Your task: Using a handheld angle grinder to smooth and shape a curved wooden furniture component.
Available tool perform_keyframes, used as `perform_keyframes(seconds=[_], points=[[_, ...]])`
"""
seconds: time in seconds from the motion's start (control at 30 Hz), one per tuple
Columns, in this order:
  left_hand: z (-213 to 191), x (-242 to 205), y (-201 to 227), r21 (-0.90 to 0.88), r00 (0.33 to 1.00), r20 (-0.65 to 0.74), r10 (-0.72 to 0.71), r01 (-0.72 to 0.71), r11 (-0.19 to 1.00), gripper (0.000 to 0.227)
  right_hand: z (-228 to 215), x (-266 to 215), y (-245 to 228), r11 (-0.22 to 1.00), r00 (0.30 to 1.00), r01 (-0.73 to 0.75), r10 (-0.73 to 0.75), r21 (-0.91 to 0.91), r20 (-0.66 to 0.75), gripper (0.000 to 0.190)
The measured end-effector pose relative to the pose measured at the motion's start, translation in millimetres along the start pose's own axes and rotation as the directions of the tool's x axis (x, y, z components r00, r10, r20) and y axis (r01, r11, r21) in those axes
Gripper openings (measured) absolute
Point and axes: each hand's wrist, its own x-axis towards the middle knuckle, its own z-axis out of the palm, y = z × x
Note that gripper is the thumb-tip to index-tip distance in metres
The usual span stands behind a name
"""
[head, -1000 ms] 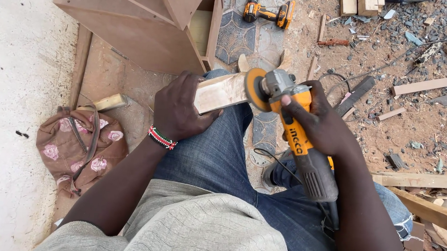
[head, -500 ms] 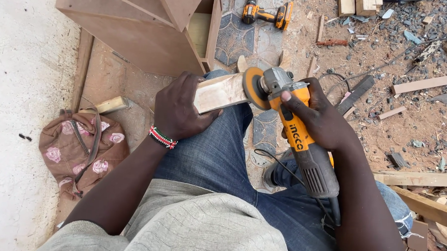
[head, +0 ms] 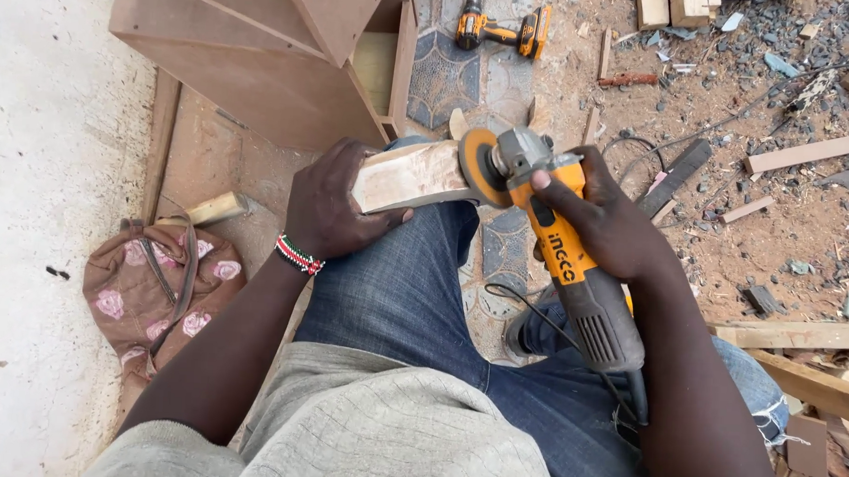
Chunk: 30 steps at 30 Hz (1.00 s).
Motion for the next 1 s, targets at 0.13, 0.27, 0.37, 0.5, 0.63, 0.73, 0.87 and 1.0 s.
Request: perform_keyframes(seconds=[0.13, 0.27, 0.37, 0.5, 0.63, 0.73, 0.87, 1.0], points=[[-6.3, -2.8, 1.8, 0.02, 1.0, 0.017, -0.026, 0.026, 0.999, 0.079, -14.7, 27.0, 39.4, 0.999, 1.0, -0.024, 0.024, 0.03, -0.019, 0.065], [-5.3, -2.3, 2.8, 0.012, 0.999, 0.03, -0.031, 0.031, 0.999, 0.079, -25.3, 35.9, 53.2, 0.998, 0.999, -0.041, 0.041, 0.049, -0.007, 0.074], [-3.2, -1.7, 5.2, 0.013, 0.999, 0.043, -0.033, 0.032, 0.999, 0.079, -17.0, 14.9, 31.1, 0.996, 0.999, -0.048, 0.049, 0.071, -0.007, 0.073], [-2.1, 1.8, 7.0, 0.011, 0.998, 0.056, -0.028, 0.027, 1.0, 0.08, -5.0, -0.1, 6.1, 1.0, 1.0, -0.018, 0.018, -0.002, -0.004, 0.068], [-7.3, 0.5, 7.0, -0.009, 0.998, 0.048, -0.037, 0.037, 0.999, 0.079, -16.5, 23.8, 36.0, 0.997, 0.999, -0.039, 0.039, 0.065, -0.002, 0.071], [-8.0, -0.3, 4.0, -0.015, 0.996, 0.067, -0.054, 0.055, 0.998, 0.079, -21.8, 32.6, 50.6, 0.995, 0.998, -0.065, 0.065, 0.082, 0.004, 0.076], [-4.1, 0.2, 1.8, -0.026, 0.995, 0.079, -0.055, 0.057, 0.998, 0.08, -14.8, 12.8, 26.4, 0.988, 0.997, -0.073, 0.071, 0.133, 0.021, 0.071], [-6.3, 2.4, 3.7, -0.017, 0.994, 0.091, -0.065, 0.067, 0.998, 0.08, -16.5, 17.7, 29.2, 0.993, 0.997, -0.071, 0.068, 0.098, 0.03, 0.07]])
